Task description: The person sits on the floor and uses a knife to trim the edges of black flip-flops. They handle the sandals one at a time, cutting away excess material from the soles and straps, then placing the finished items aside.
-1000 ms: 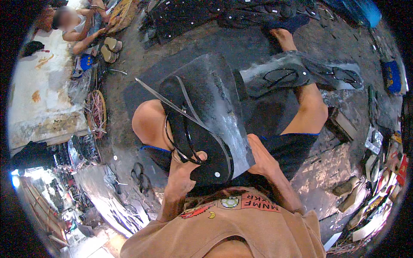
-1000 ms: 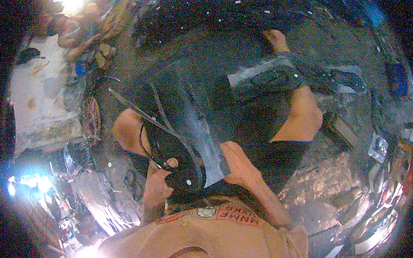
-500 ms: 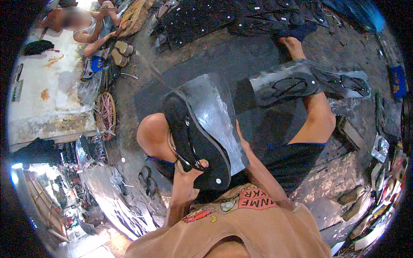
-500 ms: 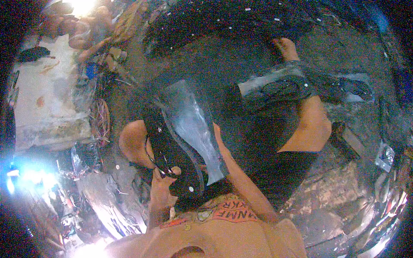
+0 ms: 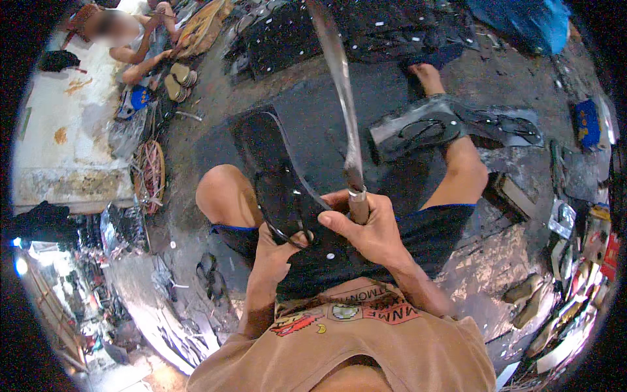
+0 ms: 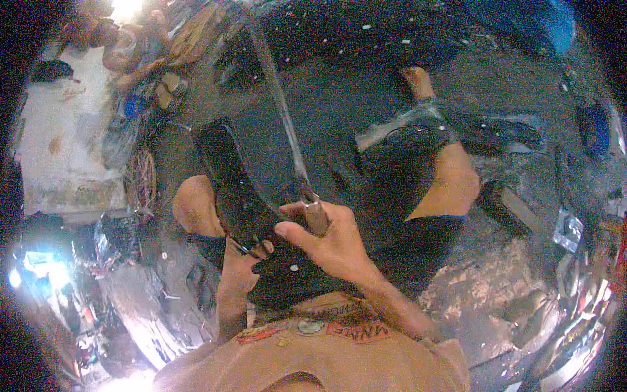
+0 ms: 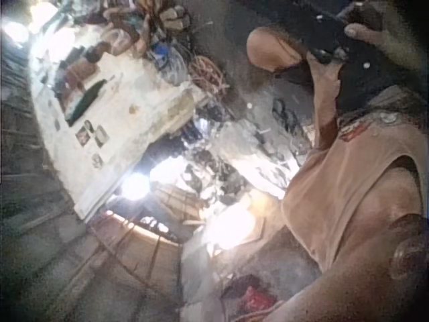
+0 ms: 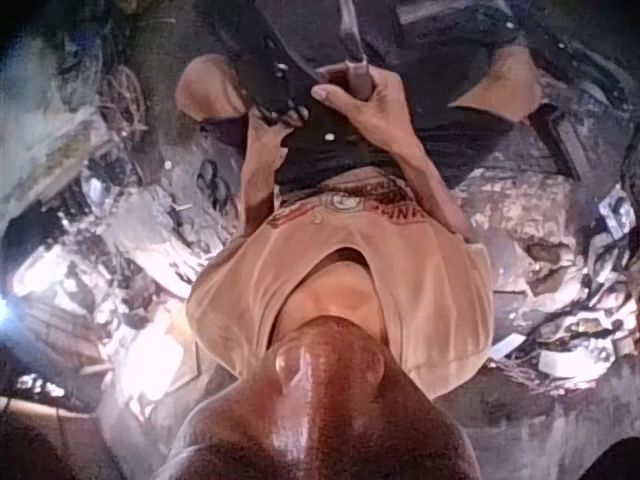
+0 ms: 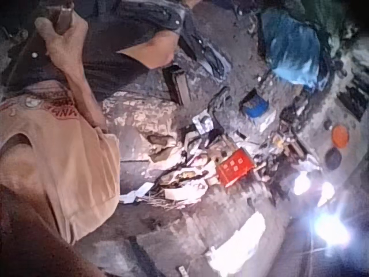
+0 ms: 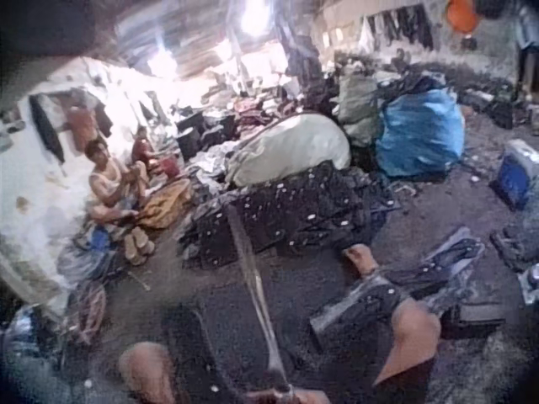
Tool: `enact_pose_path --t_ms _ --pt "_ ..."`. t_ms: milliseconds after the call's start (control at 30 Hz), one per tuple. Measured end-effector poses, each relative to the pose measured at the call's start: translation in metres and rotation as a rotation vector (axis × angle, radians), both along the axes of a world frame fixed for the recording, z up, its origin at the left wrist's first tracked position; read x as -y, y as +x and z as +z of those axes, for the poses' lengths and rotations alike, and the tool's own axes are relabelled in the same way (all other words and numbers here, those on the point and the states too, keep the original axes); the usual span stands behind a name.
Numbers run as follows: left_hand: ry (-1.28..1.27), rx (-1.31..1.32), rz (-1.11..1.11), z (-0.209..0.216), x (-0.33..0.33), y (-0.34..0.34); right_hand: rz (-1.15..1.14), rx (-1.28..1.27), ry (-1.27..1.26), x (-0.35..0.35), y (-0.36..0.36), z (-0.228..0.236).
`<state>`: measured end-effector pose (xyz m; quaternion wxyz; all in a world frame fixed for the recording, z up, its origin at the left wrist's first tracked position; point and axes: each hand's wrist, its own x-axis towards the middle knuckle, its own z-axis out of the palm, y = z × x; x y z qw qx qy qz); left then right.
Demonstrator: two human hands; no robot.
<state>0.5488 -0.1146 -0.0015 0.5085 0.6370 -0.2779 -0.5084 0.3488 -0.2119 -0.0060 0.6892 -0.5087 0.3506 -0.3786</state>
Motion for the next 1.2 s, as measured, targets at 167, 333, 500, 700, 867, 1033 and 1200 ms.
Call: enact_pose_path --t_ms 167,333,500,700,867,1033,1200 --pt "-0.205 -0.084 0.112 0.061 0.063 -0.025 0.067 -0.102 0.076 -0.025 -0.05 -0.003" --pt "-0.202 0.093 0.022 0.04 0.053 -0.037 -0.053 -0.223 -0.185 -0.005 -0.017 0.012" --pt "-0.196 0.489 -0.024 0.041 0.044 -0.045 -0.207 -0.164 -0.191 -0.008 -0.003 -0.002" --pt "-0.102 -0.068 -0.057 0.094 0.068 0.001 -0.411 -0.294 -0.291 0.009 -0.02 0.017" --pt "0.059 -0.318 -0.088 0.098 0.039 0.009 0.075 -0.52 -0.289 -0.057 -0.058 0.008" --pt "0.159 -0.26 -0.061 0.091 0.04 0.009 0.174 -0.681 -0.177 -0.112 -0.081 -0.015" --pt "0.16 -0.271 -0.084 0.085 0.05 0.005 0.177 -0.74 -0.207 -0.087 -0.088 -0.011"
